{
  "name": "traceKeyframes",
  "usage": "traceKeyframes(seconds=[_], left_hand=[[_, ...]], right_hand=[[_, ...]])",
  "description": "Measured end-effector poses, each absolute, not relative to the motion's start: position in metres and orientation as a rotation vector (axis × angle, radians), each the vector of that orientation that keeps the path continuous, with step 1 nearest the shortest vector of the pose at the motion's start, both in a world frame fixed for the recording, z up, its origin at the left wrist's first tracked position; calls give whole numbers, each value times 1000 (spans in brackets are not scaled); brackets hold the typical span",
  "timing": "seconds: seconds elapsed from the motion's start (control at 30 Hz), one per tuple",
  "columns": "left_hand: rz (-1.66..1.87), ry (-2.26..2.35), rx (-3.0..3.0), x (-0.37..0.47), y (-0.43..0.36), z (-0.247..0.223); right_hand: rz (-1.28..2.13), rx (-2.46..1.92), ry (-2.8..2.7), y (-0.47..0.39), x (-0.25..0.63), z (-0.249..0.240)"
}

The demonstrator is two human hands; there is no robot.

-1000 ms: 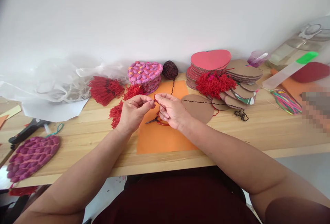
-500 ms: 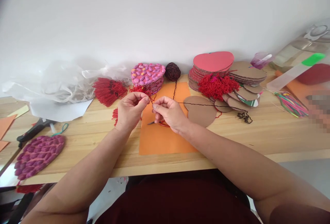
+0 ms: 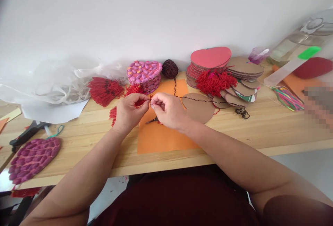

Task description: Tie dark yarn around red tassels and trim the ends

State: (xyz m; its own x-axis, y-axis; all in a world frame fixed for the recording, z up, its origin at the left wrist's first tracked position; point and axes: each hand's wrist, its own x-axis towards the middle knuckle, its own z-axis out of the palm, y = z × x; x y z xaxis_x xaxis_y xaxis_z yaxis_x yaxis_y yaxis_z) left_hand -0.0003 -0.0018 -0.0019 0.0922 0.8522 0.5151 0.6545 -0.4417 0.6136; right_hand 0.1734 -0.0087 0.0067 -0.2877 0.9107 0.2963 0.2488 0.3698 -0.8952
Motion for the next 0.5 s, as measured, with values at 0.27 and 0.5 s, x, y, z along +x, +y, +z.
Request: traceKeyframes(seconds=[0.27,0.5], left_hand=[[1145,1199,2239,4,-8,4],[1241,1034,1636,4,-5,3]], right_hand=[[950,-915,-1760,13,188,5],[1705,-889,-1226,20,182,-7]])
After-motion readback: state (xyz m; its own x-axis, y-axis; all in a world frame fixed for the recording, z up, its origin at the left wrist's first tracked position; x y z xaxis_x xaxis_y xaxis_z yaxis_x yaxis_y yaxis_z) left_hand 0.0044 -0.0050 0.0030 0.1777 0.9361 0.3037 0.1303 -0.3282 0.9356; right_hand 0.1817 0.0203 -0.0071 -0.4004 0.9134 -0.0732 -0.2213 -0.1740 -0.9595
